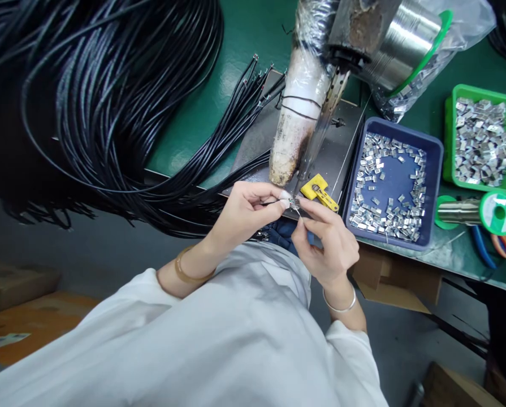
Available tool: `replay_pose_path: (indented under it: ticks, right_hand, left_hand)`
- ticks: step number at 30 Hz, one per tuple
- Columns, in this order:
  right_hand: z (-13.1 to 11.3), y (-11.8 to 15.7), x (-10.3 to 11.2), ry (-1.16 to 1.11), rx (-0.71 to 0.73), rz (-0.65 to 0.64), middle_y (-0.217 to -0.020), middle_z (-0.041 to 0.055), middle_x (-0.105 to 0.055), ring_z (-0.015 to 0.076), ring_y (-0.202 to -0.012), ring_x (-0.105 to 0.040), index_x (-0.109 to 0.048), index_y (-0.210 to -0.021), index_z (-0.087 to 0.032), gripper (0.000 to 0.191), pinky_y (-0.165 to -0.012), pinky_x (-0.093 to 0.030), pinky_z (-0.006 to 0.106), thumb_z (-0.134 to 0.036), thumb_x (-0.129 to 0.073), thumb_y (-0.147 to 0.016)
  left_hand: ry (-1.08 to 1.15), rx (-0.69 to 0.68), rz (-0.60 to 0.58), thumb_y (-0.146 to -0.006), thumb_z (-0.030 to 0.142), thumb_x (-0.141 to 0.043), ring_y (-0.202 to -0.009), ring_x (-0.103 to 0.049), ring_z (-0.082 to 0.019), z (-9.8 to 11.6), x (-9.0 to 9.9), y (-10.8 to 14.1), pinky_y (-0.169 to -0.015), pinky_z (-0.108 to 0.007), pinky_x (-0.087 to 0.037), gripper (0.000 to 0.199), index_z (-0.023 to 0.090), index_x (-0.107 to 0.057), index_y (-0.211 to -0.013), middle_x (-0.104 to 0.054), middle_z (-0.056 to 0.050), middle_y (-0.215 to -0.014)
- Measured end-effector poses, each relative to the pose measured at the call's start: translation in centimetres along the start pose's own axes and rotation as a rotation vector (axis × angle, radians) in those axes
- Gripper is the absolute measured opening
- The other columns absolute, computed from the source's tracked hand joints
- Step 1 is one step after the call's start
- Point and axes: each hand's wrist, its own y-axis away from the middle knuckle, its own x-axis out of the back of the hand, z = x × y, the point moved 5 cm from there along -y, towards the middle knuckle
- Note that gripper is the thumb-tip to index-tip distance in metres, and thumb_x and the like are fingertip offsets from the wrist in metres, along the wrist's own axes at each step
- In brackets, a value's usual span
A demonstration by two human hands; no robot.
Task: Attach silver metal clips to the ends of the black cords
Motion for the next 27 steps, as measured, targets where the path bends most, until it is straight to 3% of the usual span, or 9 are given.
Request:
replay_pose_path:
  ticks: [6,11,20,24,27]
  right_hand:
    - [0.5,-0.7,-0.1,-0.118,-0.127,-0.030,-0.103,0.0041,-0.076,0.0183,-0.089,-0.075,-0.065,-0.090,-0.021,0.018,-0.078,-0.066,0.034,-0.006,-0.071,-0.081]
    - [0.1,-1.4,0.0,-0.067,-0.101,-0.074,-0.106,0.0034,-0.076,0.0190,-0.093,-0.075,-0.068,-0.093,-0.021,0.020,-0.080,-0.067,0.033,-0.006,-0.072,-0.080]
    - [-0.5,-1.0,0.1,0.020,-0.005,-0.070,-0.108,0.0039,-0.076,0.0178,-0.091,-0.076,-0.063,-0.089,-0.021,0.022,-0.078,-0.067,0.029,-0.006,-0.073,-0.078]
    - [-0.5,-0.7,0.0,0.043,0.007,-0.072,-0.106,0.0019,-0.077,0.0166,-0.089,-0.076,-0.061,-0.089,-0.022,0.020,-0.075,-0.065,0.027,-0.007,-0.072,-0.081]
    - [0.0,-0.7,0.2,-0.009,-0.063,-0.057,-0.101,0.0021,-0.077,0.0180,-0.088,-0.076,-0.062,-0.090,-0.022,0.018,-0.075,-0.065,0.030,-0.009,-0.071,-0.082]
  left_hand:
    - [-0.009,0.011,0.027,-0.076,0.021,-0.068,-0.057,-0.053,-0.008,0.0,-0.2,-0.2,-0.054,-0.018,-0.044,0.011,0.011,-0.072,-0.073,-0.064,-0.001,-0.063]
    - [-0.020,0.011,0.063,-0.075,0.020,-0.068,-0.053,-0.047,-0.007,0.3,-0.3,-0.1,-0.051,-0.019,-0.039,0.010,0.012,-0.072,-0.072,-0.057,0.001,-0.057]
    - [0.048,0.009,0.022,-0.075,0.020,-0.068,-0.056,-0.050,-0.007,0.2,-0.2,-0.2,-0.054,-0.018,-0.042,0.010,0.010,-0.070,-0.072,-0.062,0.000,-0.063]
    - [0.045,0.042,0.000,-0.073,0.020,-0.069,-0.051,-0.037,-0.005,-0.2,-0.2,-0.3,-0.047,-0.018,-0.030,0.009,0.011,-0.068,-0.073,-0.048,0.005,-0.055]
    - [0.043,0.060,-0.019,-0.073,0.022,-0.070,-0.049,-0.031,-0.004,-0.1,-0.3,0.0,-0.046,-0.020,-0.024,0.010,0.013,-0.066,-0.074,-0.041,0.007,-0.053]
